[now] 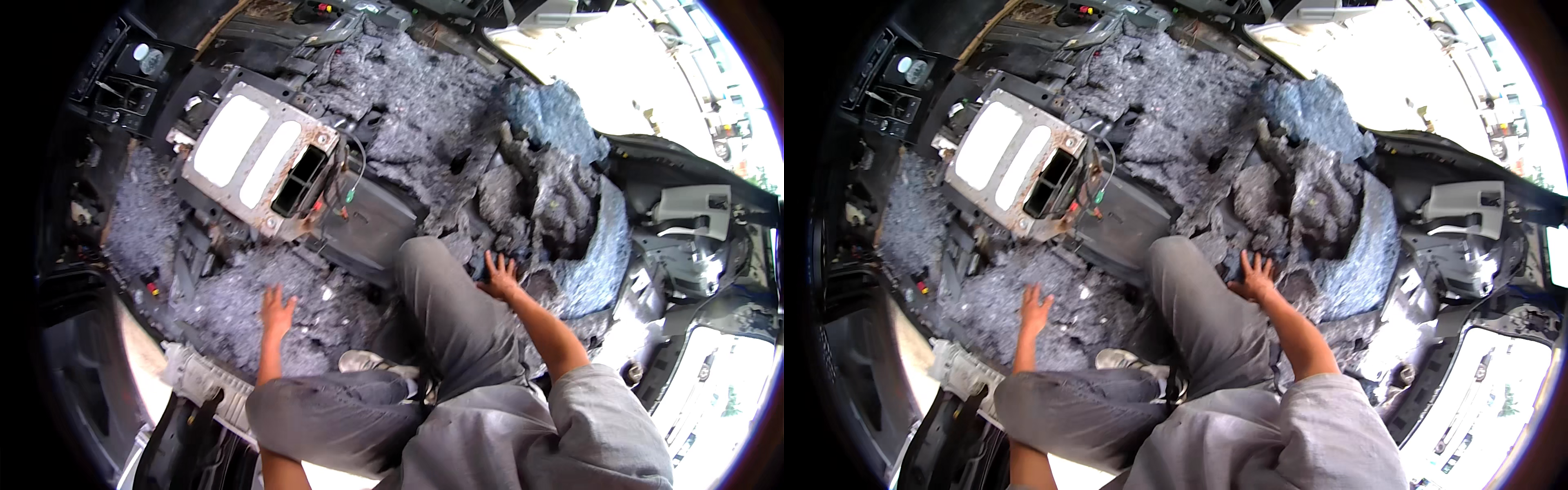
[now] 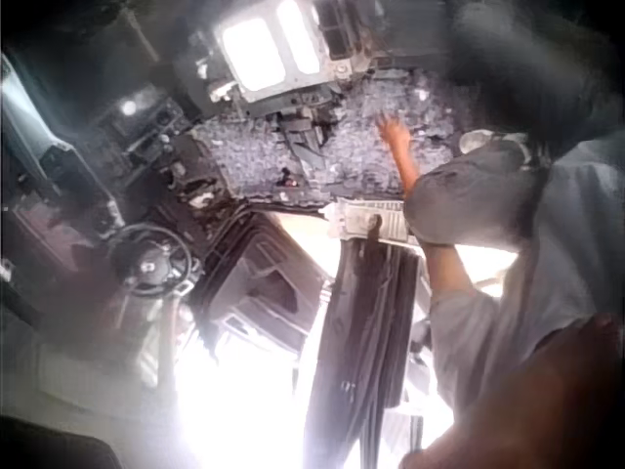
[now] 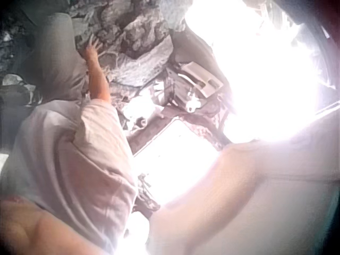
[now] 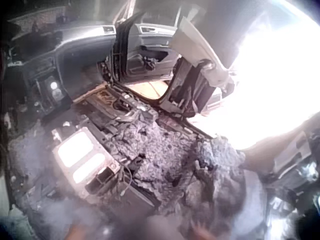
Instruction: The person places and smooths pieces of gray fibrous insulation onto the metal floor of a car interior by hand, fitting them around structural components.
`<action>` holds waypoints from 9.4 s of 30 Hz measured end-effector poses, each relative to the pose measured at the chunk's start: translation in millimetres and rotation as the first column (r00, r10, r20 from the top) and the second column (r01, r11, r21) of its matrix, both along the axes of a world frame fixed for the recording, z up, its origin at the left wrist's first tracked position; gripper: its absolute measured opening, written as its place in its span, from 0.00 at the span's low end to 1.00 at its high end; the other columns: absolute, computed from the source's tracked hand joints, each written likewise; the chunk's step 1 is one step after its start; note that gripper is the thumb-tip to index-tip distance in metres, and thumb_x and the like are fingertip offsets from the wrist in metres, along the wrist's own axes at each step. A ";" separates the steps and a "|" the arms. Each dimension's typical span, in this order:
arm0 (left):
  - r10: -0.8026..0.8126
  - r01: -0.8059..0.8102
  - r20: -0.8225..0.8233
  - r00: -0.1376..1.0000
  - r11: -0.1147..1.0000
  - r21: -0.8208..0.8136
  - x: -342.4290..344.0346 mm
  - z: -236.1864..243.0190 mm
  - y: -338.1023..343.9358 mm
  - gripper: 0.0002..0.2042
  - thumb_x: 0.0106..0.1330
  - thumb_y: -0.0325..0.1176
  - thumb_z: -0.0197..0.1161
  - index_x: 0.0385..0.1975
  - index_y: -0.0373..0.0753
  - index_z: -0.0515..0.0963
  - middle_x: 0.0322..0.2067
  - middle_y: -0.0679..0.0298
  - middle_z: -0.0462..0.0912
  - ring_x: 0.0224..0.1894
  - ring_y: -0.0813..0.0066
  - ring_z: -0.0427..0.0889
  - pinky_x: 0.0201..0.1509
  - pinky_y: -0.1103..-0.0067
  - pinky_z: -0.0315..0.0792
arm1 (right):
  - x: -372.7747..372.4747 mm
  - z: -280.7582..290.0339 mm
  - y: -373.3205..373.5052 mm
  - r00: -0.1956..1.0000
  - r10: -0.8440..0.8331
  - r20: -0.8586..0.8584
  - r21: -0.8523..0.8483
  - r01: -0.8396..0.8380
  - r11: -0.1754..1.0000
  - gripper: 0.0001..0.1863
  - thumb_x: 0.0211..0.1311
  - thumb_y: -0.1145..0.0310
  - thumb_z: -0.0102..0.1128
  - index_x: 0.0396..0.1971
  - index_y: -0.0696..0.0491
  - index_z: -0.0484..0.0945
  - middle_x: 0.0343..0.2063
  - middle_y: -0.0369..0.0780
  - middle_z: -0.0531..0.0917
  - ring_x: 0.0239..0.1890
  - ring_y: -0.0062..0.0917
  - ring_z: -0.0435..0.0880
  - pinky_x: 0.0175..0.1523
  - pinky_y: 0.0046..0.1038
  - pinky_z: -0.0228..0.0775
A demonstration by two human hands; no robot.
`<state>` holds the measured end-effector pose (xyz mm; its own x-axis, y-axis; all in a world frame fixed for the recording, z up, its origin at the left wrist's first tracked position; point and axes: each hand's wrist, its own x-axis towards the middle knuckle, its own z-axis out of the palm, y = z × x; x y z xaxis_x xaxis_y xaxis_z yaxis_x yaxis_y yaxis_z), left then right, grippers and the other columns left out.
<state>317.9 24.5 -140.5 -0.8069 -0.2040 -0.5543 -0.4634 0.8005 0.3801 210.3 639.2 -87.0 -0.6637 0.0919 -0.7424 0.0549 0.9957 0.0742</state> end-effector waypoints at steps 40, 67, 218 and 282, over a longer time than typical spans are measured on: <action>0.172 -0.269 0.208 0.963 0.649 0.712 79.8 71.9 123.8 0.24 0.73 0.39 0.60 0.62 0.29 0.69 0.56 0.50 0.79 0.60 0.66 0.78 0.64 0.74 0.69 | -22.6 7.8 -101.4 0.856 0.076 -0.511 -0.295 -0.258 0.920 0.43 0.55 0.70 0.67 0.72 0.37 0.59 0.69 0.46 0.65 0.68 0.47 0.66 0.64 0.45 0.70; -0.019 -0.544 0.583 0.812 0.333 0.770 97.5 242.7 53.4 0.30 0.80 0.51 0.36 0.65 0.28 0.65 0.41 0.49 0.84 0.70 0.55 0.64 0.70 0.65 0.61 | 20.6 135.6 -251.5 0.577 -0.216 0.787 -0.616 0.750 -0.241 0.13 0.67 0.61 0.64 0.47 0.49 0.80 0.39 0.29 0.85 0.37 0.14 0.81 0.40 0.20 0.72; 0.874 -0.707 0.417 0.250 -0.130 0.695 -7.8 -67.9 -197.1 0.23 0.73 0.46 0.59 0.54 0.33 0.65 0.52 0.53 0.78 0.44 0.64 0.85 0.45 0.68 0.84 | -42.3 -81.2 -673.0 0.595 0.536 -0.599 -0.481 -0.803 0.353 0.30 0.64 0.74 0.50 0.68 0.54 0.64 0.74 0.47 0.55 0.76 0.44 0.50 0.77 0.43 0.46; 0.112 -0.163 -0.302 0.947 0.975 -0.148 -20.8 -45.8 -135.0 0.44 0.62 0.43 0.66 0.71 0.26 0.49 0.73 0.43 0.47 0.77 0.48 0.46 0.78 0.59 0.46 | -47.9 -102.7 -639.2 0.264 0.686 -0.679 -0.210 -0.964 0.163 0.27 0.65 0.65 0.51 0.64 0.56 0.70 0.68 0.49 0.67 0.72 0.45 0.60 0.73 0.42 0.55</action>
<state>297.0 -110.5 -186.3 -0.8848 -0.3948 -0.2475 -0.4634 0.8009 0.3792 162.4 0.0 -189.8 -0.2388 -0.9668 -0.0915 -0.9479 0.2525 -0.1943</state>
